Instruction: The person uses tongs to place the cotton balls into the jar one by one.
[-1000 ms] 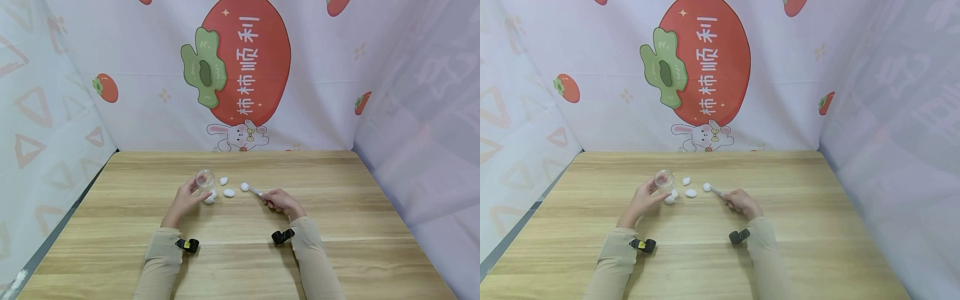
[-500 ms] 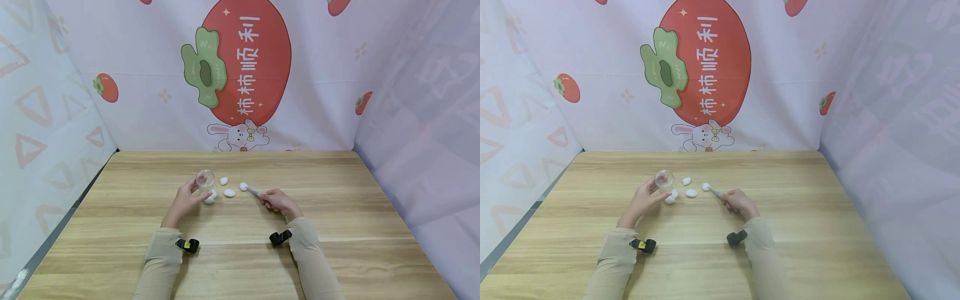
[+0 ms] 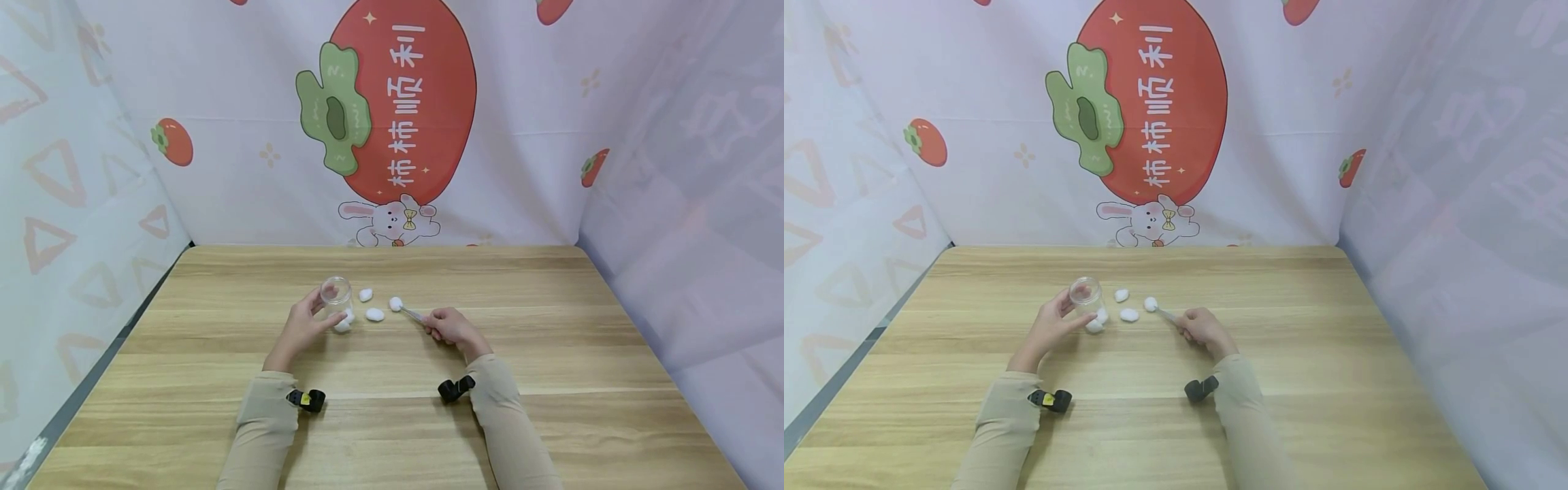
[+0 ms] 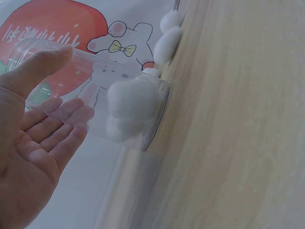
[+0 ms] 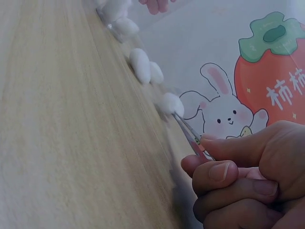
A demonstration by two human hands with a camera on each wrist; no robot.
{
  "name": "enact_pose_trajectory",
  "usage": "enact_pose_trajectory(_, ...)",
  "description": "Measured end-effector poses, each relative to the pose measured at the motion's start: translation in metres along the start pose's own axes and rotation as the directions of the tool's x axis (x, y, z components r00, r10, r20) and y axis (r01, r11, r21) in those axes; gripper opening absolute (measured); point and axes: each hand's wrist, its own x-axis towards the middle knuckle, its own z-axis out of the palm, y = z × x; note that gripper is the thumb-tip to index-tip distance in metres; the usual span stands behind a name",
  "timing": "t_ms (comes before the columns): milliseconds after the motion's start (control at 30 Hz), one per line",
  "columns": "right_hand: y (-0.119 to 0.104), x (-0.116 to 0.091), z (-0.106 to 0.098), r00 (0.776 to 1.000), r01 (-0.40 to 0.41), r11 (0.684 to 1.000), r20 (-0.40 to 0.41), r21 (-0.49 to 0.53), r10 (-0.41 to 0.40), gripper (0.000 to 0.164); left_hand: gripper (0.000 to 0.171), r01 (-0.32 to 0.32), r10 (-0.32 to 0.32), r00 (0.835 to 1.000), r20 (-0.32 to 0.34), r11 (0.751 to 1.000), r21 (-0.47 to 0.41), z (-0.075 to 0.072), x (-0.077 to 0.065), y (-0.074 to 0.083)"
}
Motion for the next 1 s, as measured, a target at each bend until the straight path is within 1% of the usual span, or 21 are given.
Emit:
enact_pose_trajectory(233,-0.0025,-0.0036,-0.0038,1.000,-0.002,1.000,0.006,0.019,0.002,0.029,0.072,0.014,-0.014,1.000,-0.003,1.000,-0.013,-0.0003,0.0000,0.0015)
enact_pose_trajectory(633,-0.0012,-0.0038,-0.0048,1.000,0.003,1.000,0.008,0.027,-0.004,0.029,0.071,0.008,-0.008,1.000,-0.001,1.000,-0.010,-0.0004,0.0004,0.0021)
enact_pose_trajectory(1000,-0.0048,-0.0064,-0.0056,1.000,0.027,0.999,0.012,0.039,-0.028,0.028,0.072,0.004,-0.004,1.000,-0.004,1.000,0.003,-0.0002,-0.0005,0.0021)
